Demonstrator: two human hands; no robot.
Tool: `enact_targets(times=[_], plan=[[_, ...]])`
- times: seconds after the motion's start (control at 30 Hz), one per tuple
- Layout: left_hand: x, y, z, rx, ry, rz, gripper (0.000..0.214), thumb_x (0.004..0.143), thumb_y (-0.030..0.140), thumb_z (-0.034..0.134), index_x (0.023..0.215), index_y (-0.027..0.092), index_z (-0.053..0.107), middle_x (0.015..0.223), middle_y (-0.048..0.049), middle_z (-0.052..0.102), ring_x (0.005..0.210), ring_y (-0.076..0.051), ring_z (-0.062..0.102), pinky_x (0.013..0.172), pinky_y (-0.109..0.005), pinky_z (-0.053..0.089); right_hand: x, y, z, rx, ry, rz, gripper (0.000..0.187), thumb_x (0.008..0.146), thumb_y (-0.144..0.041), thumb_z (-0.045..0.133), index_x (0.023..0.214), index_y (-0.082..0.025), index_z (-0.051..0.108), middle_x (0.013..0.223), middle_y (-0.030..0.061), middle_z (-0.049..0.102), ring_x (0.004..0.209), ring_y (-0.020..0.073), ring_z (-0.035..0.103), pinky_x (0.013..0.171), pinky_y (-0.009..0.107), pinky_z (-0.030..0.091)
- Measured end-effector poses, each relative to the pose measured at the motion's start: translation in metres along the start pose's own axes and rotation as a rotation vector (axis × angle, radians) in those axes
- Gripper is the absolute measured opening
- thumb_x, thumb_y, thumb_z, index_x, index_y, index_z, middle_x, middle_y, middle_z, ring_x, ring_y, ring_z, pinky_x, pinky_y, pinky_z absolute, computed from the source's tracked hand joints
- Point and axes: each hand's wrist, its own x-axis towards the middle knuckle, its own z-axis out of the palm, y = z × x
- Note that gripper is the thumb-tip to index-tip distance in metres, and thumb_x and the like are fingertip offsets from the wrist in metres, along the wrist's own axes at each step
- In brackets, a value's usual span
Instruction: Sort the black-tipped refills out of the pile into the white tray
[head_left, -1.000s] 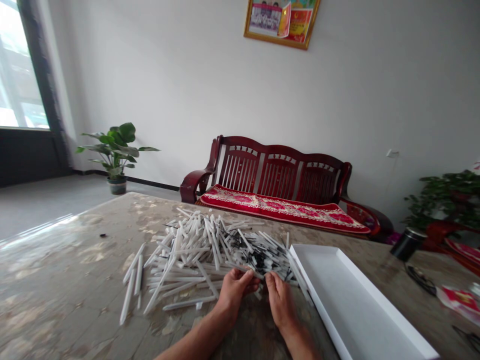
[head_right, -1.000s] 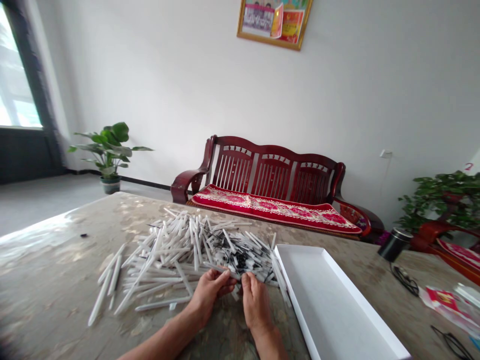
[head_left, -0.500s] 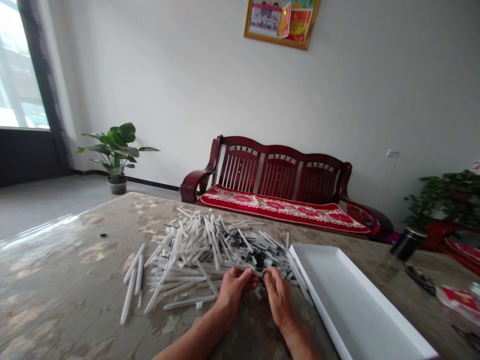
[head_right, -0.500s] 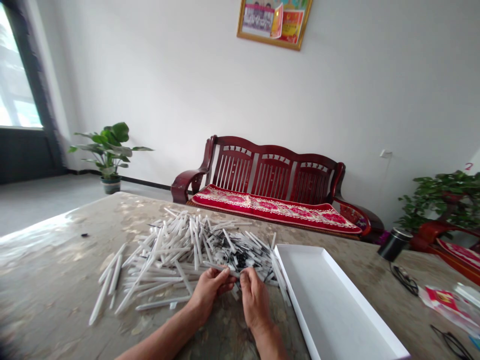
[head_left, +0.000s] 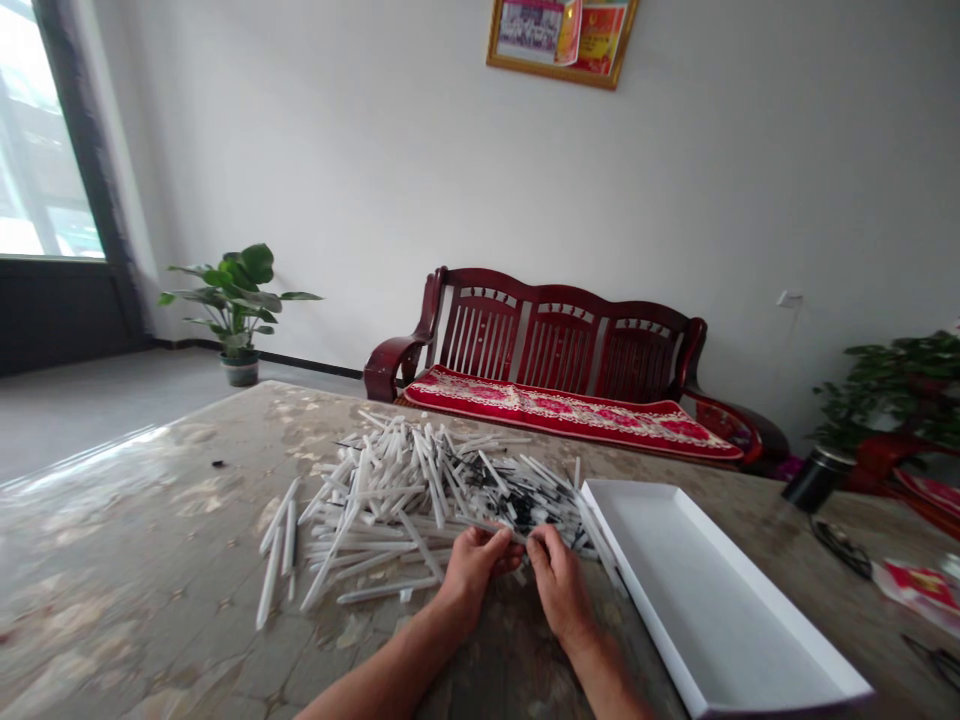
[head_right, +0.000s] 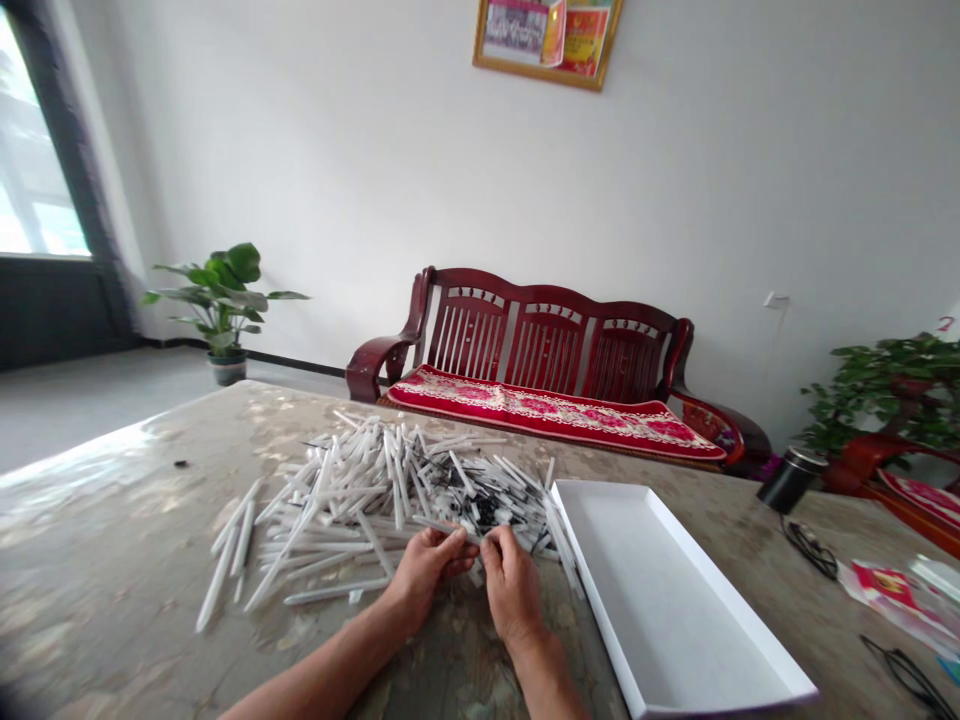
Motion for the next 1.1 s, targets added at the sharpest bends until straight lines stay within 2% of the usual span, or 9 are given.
enact_targets(times=[0.1,0.2,0.33,0.63,0.73,0.83,0.9,1.03,1.1], plan=[[-0.002,0.0,0.001,0.015,-0.021,-0.003,0.051,0.044,0.048,0.095,0.07,0.012,0.069,0.064,-0.0069,0.074,0.059,-0.017,0.069,0.059,-0.025,0.057,0.001,0.002,0.002,-0.041,0.015,0.02,0.047,0.096,-0.058,0.041,0.071,-0.023,0.061,0.06,0.0005,0.063,0.059,0.0178,0.059,0.057,0.025,0.041],[-0.003,0.001,0.003,0.016,-0.011,0.002,0.051,0.044,0.048,0.095,0.069,0.012,0.069,0.062,-0.0065,0.074,0.057,-0.017,0.069,0.059,-0.025,0.057,0.001,0.004,0.003,-0.019,0.02,0.046,0.051,0.097,-0.059,0.037,0.071,-0.022,0.061,0.063,0.0019,0.065,0.061,0.0183,0.06,0.058,0.026,0.041],[-0.005,0.003,0.004,0.003,-0.019,0.005,0.047,0.045,0.046,0.095,0.068,0.013,0.07,0.061,-0.0043,0.073,0.056,-0.015,0.068,0.059,-0.025,0.057,-0.001,0.004,0.002,0.021,-0.006,0.038,0.042,0.094,-0.057,0.045,0.08,-0.022,0.063,0.07,0.0004,0.067,0.066,0.0175,0.062,0.061,0.024,0.042],[-0.007,0.001,0.009,0.046,-0.079,0.079,0.051,0.045,0.049,0.094,0.068,0.014,0.065,0.058,-0.0036,0.07,0.055,-0.016,0.067,0.057,-0.026,0.055,0.002,0.004,0.003,0.103,0.063,0.066,0.053,0.093,-0.065,0.04,0.067,-0.023,0.06,0.062,0.0029,0.065,0.061,0.0184,0.06,0.059,0.027,0.045],[-0.004,0.001,0.007,0.042,-0.123,0.066,0.05,0.048,0.044,0.095,0.075,0.014,0.066,0.064,-0.0027,0.072,0.06,-0.016,0.069,0.06,-0.025,0.056,0.003,0.005,0.002,0.153,0.08,0.12,0.053,0.09,-0.068,0.041,0.062,-0.025,0.053,0.056,0.0004,0.058,0.055,0.0177,0.054,0.054,0.028,0.043],[0.001,0.006,0.002,0.045,-0.136,-0.061,0.043,0.059,0.042,0.091,0.081,0.014,0.066,0.069,-0.0024,0.073,0.055,-0.011,0.066,0.052,-0.019,0.052,0.002,0.008,-0.001,0.25,0.057,0.23,0.051,0.089,-0.069,0.041,0.061,-0.026,0.046,0.051,-0.0037,0.048,0.047,0.0155,0.044,0.044,0.027,0.037],[0.005,0.013,-0.002,0.083,-0.15,-0.205,0.04,0.072,0.051,0.08,0.075,0.013,0.066,0.061,-0.002,0.069,0.043,-0.006,0.056,0.038,-0.013,0.038,0.001,0.009,-0.002,0.284,0.019,0.253,0.051,0.089,-0.069,0.041,0.062,-0.026,0.045,0.051,-0.0044,0.045,0.046,0.0149,0.042,0.042,0.026,0.034],[0.009,0.026,-0.011,0.184,-0.364,-0.573,0.065,0.087,0.068,0.051,0.064,0.009,0.067,0.041,-0.0015,0.055,0.025,-0.003,0.031,0.027,-0.014,0.01,0.0,0.007,-0.002,0.255,-0.018,0.168,0.051,0.088,-0.068,0.046,0.06,-0.025,0.047,0.053,-0.0033,0.046,0.05,0.0149,0.044,0.046,0.026,0.035],[0.007,0.029,-0.016,0.171,-0.447,-0.675,0.062,0.088,0.064,0.054,0.065,0.008,0.069,0.039,0.0,0.053,0.024,-0.001,0.026,0.028,-0.014,0.007,-0.001,0.005,0.0,0.265,-0.043,0.161,0.051,0.087,-0.069,0.046,0.061,-0.025,0.047,0.052,-0.0038,0.045,0.049,0.0145,0.044,0.047,0.026,0.035]])
